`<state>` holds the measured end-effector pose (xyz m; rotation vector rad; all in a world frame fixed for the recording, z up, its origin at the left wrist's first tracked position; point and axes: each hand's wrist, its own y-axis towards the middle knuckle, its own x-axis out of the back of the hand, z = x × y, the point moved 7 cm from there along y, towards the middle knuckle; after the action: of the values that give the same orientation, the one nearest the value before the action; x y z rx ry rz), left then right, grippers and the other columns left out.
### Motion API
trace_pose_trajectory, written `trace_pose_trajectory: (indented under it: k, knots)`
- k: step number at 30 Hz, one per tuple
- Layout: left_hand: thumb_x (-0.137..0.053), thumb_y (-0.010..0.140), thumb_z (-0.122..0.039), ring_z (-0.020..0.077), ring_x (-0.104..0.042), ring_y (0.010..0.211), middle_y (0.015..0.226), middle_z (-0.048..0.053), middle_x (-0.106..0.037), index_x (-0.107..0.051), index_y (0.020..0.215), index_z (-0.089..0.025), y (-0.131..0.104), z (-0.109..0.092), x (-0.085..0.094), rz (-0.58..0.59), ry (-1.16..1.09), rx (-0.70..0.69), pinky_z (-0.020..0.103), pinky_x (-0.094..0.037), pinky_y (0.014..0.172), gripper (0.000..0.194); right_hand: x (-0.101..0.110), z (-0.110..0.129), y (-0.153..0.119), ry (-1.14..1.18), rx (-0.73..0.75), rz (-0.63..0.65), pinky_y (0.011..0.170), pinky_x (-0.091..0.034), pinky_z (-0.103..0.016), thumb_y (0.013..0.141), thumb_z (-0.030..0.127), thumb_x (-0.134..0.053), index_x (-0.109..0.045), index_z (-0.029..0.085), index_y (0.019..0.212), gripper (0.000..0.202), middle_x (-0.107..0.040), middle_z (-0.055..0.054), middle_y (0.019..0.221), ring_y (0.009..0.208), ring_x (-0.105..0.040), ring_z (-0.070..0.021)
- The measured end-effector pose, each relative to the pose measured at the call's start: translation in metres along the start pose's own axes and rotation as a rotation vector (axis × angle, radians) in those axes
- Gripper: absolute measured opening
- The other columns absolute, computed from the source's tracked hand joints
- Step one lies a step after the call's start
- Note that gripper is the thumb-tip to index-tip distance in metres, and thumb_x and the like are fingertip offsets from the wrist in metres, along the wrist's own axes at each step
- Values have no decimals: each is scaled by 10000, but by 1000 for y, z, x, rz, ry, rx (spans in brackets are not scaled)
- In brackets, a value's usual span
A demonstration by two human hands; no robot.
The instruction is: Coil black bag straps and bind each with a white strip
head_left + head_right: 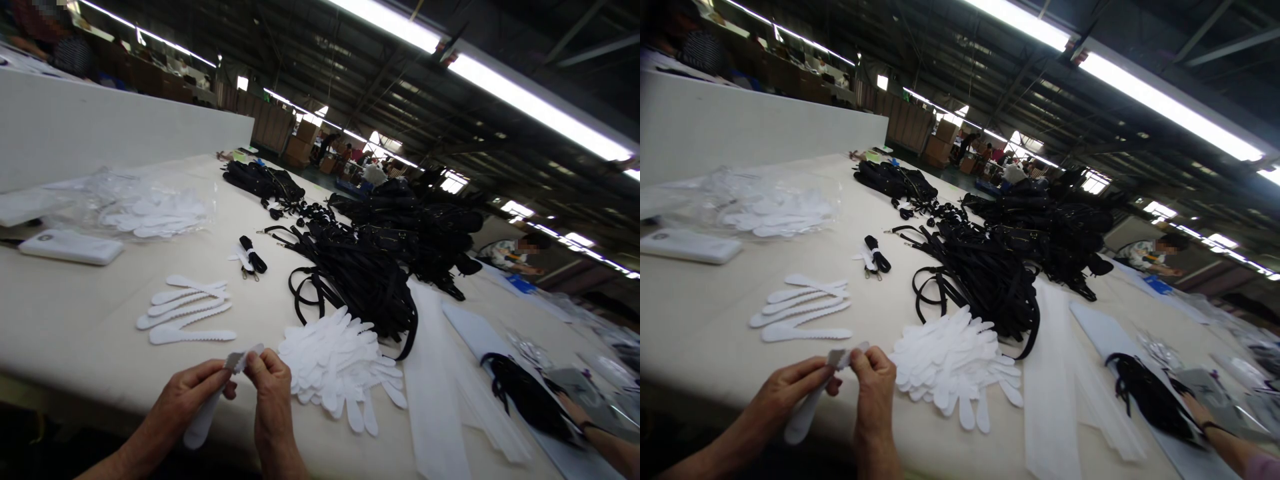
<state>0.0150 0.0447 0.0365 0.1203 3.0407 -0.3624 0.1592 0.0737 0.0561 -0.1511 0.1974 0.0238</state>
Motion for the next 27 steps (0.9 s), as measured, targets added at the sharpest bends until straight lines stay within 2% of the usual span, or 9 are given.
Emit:
trace_pose_trajectory:
  k: [4, 7, 10, 14, 17, 19, 21, 24, 27]
  knots:
    - [-683, 787, -551, 275, -691, 883, 772, 10, -775, -777, 929, -237, -2, -2, 8, -105, 13, -29, 312, -493, 852, 357, 4, -12, 5, 54, 15, -32, 608, -401, -256, 714, 524, -768, -628, 174, 635, 385, -559, 26, 581, 629, -494, -137]
    - [-716, 767, -542, 295, -654, 1064, 974, 19, -798, -774, 1009, -249, -2, -3, 19, -189, -19, -16, 326, -452, 969, 385, 16, -12, 9, 45, 50, -108, 590, -406, -260, 687, 578, -765, -647, 173, 659, 422, -589, 12, 578, 623, -515, -148]
    - [-715, 790, -522, 286, -599, 1184, 1106, 27, -776, -771, 992, -243, 0, -1, 23, -146, -125, 14, 340, -383, 1062, 348, 42, -2, 15, -12, 73, -213, 590, -409, -255, 696, 556, -766, -667, 162, 692, 406, -614, 6, 608, 622, -525, -145]
    - [-712, 803, -511, 238, -675, 912, 735, 1, -755, -737, 865, -230, 4, 3, 17, -33, -399, 45, 361, -445, 980, 289, 95, 32, 29, -169, 155, -349, 539, -380, -241, 753, 558, -714, -682, 147, 728, 414, -626, 8, 626, 583, -509, -130]
    - [-701, 821, -499, 212, -668, 748, 567, -15, -685, -724, 849, -214, 6, 11, 6, 82, -444, 74, 357, -470, 905, 287, 136, 61, 42, -427, 213, -431, 559, -393, -247, 800, 569, -648, -707, 152, 766, 422, -629, 14, 615, 605, -543, -150]
    - [-693, 827, -501, 214, -668, 724, 550, -6, -685, -724, 843, -207, 7, 18, 1, 115, -448, 82, 355, -470, 880, 296, 156, 74, 48, -668, 216, -455, 669, -449, -275, 834, 515, -607, -742, 178, 912, 372, -711, -17, 757, 753, -626, -202]
    - [-687, 831, -497, 221, -671, 721, 546, 2, -692, -726, 839, -202, 8, 23, -2, 142, -436, 87, 360, -468, 873, 298, 168, 82, 51, -901, 190, -469, 816, -474, -339, 848, 422, -583, -695, 219, 1178, 404, -750, -63, 1015, 955, -659, -260]
    - [-674, 843, -486, 232, -677, 736, 569, 14, -713, -725, 857, -198, 9, 28, -6, 175, -397, 99, 366, -466, 872, 293, 163, 93, 42, -1064, 282, -506, 999, -433, -434, 888, 340, -504, -546, 240, 1394, 518, -642, -107, 1326, 1194, -597, -294]
    - [-664, 844, -493, 243, -682, 751, 583, 20, -725, -719, 861, -199, 9, 25, -10, 198, -348, 100, 364, -471, 856, 300, 127, 101, 24, -934, 468, -395, 1119, -363, -425, 935, 344, -467, -685, 250, 1221, 372, -602, -77, 1386, 1302, -525, -256]
